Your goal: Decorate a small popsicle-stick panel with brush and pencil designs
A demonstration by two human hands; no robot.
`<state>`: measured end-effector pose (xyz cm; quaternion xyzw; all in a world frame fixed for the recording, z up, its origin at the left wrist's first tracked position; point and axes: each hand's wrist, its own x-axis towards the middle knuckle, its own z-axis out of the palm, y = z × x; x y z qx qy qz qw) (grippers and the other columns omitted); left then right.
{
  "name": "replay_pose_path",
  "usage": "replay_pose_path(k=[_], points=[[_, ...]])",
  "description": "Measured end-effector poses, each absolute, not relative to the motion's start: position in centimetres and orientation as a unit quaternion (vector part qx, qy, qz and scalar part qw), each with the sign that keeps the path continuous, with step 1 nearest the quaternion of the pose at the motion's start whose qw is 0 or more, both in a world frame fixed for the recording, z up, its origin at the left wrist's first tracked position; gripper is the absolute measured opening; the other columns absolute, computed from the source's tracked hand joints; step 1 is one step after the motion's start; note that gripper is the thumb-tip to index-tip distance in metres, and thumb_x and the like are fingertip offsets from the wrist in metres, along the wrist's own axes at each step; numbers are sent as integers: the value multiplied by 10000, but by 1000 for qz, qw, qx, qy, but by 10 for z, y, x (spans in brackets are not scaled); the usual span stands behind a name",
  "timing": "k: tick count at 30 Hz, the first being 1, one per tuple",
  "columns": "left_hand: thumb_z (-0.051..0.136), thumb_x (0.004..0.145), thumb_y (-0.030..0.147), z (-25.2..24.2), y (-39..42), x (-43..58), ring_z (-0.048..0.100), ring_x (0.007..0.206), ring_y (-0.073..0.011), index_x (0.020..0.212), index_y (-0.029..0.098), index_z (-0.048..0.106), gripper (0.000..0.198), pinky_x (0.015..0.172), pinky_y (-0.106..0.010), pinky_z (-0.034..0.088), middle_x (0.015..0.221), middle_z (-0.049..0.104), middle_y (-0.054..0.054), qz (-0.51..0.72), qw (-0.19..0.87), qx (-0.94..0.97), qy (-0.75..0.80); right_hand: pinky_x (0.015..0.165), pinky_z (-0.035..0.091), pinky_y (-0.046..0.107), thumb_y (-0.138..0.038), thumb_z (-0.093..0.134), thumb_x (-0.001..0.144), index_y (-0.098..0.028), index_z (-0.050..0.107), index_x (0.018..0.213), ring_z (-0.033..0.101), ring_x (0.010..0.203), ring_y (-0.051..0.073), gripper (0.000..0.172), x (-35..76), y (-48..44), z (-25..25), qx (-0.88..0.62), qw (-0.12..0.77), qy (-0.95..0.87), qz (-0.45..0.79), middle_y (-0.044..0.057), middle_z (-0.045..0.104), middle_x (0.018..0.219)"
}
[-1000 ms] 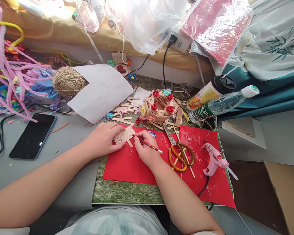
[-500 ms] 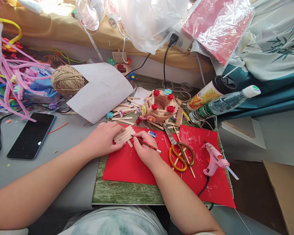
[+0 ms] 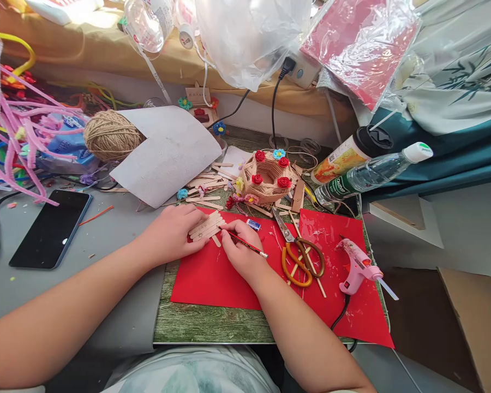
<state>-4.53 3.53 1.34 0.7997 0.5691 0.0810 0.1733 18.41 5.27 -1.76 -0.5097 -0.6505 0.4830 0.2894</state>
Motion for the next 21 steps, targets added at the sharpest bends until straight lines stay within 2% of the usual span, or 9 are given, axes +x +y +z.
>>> replay_pose_path(k=[8,12,16,18,21], points=[[625,920,515,11,35,-46,637,1045,-310,1157,237,647,366,822,-439,436,1103,676,-90,85,169,800,570,564,524,289,-461,622,1000,-230,666,1055,635,587,158,241,185,51,-24,-522,315,-610,505,22,710,826],[628,909,496,12,34,-47,631,1045,-308,1190,232,652,386,835,-437,431,1130,673,-97,89,177,796,572,504,488,269,-472,660,984,-228,659,1036,601,522,133,249,186,50,-25,-500,355,-562,555,5,688,787],[647,864,406,11,36,-52,609,1109,-299,1267,260,659,429,927,-441,418,1189,659,-85,109,207,803,548,508,486,264,-449,733,943,-230,671,1025,592,512,122,242,190,56,-21,-476,412,-527,571,-12,676,768],[650,834,343,10,38,-55,587,1166,-296,1296,282,665,466,994,-448,400,1232,649,-75,121,227,811,525,536,501,271,-447,763,926,-225,696,1018,609,531,133,250,193,59,-17,-472,402,-540,569,-16,665,729],[650,804,291,9,39,-58,553,1229,-301,1321,299,668,517,1050,-453,379,1271,638,-67,131,245,812,513,510,482,271,-495,733,947,-224,700,963,588,502,133,273,197,63,-13,-459,341,-560,600,-23,644,683]])
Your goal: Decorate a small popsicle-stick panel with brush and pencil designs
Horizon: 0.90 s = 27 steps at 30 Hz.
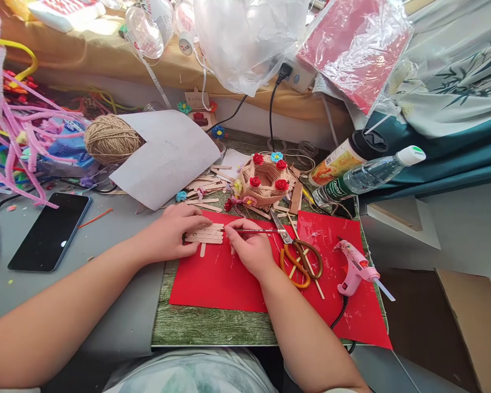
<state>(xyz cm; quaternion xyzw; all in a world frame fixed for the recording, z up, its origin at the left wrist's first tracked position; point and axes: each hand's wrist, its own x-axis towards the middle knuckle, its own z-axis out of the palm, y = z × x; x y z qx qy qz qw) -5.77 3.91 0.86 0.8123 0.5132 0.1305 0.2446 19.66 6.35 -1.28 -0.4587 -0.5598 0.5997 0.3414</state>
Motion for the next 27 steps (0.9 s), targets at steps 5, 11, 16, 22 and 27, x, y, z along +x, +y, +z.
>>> replay_pose_path(k=[5,11,16,22,27], points=[[654,784,281,9,40,-58,527,1267,-309,1317,312,681,534,1070,-459,365,1305,631,-61,135,253,811,509,525,479,261,-515,763,920,-231,660,951,618,531,139,305,193,64,-9,-451,290,-569,624,-27,656,698],[667,778,294,9,41,-58,516,1274,-314,1291,319,712,515,1085,-462,355,1325,625,-65,136,273,802,513,505,463,255,-555,703,956,-218,659,886,598,505,124,346,187,62,-8,-458,274,-579,617,-17,663,716],[664,775,291,9,42,-59,524,1262,-304,1302,320,717,530,1081,-457,355,1300,630,-64,139,277,800,514,457,415,248,-593,639,984,-229,588,805,550,449,116,409,183,61,-5,-488,256,-591,589,-31,633,658],[676,773,299,6,42,-58,529,1259,-302,1312,333,721,541,1075,-460,349,1309,626,-59,143,277,797,518,488,442,263,-584,626,995,-232,595,815,567,466,123,397,181,63,-4,-486,253,-607,576,-28,642,678],[682,765,285,5,42,-59,543,1225,-294,1303,350,726,544,1040,-447,360,1263,640,-51,146,277,795,519,524,461,277,-583,711,939,-234,644,885,584,495,143,359,181,65,-4,-473,267,-600,588,-32,638,650]])
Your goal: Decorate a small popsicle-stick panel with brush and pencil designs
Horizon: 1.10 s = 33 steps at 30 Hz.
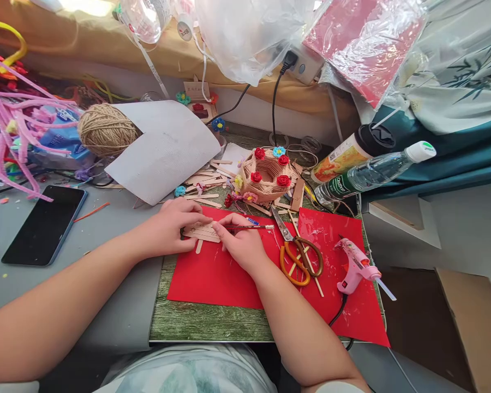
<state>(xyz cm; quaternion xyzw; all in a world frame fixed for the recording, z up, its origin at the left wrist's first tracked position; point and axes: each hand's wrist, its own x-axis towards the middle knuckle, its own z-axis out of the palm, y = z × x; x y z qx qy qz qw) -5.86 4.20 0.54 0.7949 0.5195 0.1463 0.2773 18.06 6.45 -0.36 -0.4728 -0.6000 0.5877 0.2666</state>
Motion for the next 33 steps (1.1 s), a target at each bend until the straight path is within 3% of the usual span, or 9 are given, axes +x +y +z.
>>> replay_pose_path(k=[4,9,17,28,33], points=[[676,776,287,5,42,-59,543,1227,-288,1326,360,715,556,1048,-447,354,1272,638,-53,149,277,796,517,473,413,269,-599,701,941,-228,647,857,536,463,132,384,182,64,-4,-475,281,-591,588,-33,617,623],[683,776,304,3,41,-59,535,1246,-297,1319,359,718,548,1049,-449,353,1285,638,-49,147,276,796,518,509,445,271,-575,703,952,-223,671,884,588,509,138,360,186,66,-4,-465,278,-592,597,-20,650,673],[678,769,306,3,42,-60,506,1295,-318,1322,340,714,555,1078,-460,347,1338,623,-54,142,276,799,514,488,403,263,-576,682,966,-227,605,793,518,468,117,397,181,66,-7,-459,265,-597,602,-37,604,639],[671,775,324,6,43,-59,520,1272,-330,1311,331,726,539,1070,-480,358,1328,624,-71,136,282,795,520,491,423,256,-545,734,932,-229,637,886,549,495,115,333,183,65,-5,-451,274,-581,620,-32,636,723],[659,775,309,6,42,-60,524,1283,-320,1314,334,725,544,1082,-480,351,1324,626,-66,140,283,796,517,477,409,258,-572,702,952,-230,618,830,539,466,119,373,184,65,-6,-458,266,-584,615,-40,616,656]])
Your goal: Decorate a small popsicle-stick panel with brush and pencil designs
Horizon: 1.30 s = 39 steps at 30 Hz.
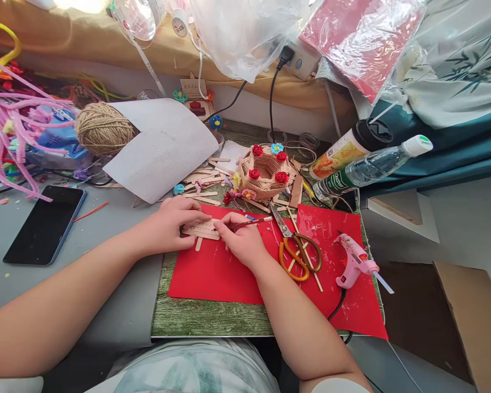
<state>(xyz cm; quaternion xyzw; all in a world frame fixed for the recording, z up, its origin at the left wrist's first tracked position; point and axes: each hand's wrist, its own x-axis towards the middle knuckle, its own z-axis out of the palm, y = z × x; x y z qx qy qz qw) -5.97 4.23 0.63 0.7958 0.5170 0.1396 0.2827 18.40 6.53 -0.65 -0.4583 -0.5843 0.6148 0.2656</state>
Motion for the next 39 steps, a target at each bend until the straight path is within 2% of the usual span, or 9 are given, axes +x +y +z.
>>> replay_pose_path(k=[6,22,39], points=[[680,756,305,2,43,-60,522,1277,-330,1320,337,722,567,1066,-469,351,1319,639,-71,143,280,795,518,493,440,271,-642,618,982,-239,582,785,556,473,130,450,183,65,-4,-478,240,-614,580,-24,641,672],[682,754,291,0,43,-60,543,1206,-307,1297,341,723,546,1003,-446,356,1213,655,-54,156,272,800,512,485,452,273,-637,642,975,-244,591,818,579,471,130,427,181,64,-10,-492,251,-603,575,-24,650,690],[691,753,305,-3,43,-60,537,1224,-309,1306,348,718,555,1012,-449,350,1233,649,-48,157,268,801,513,475,448,278,-661,629,968,-250,594,826,559,461,135,436,179,64,-10,-504,249,-603,566,-13,668,695]])
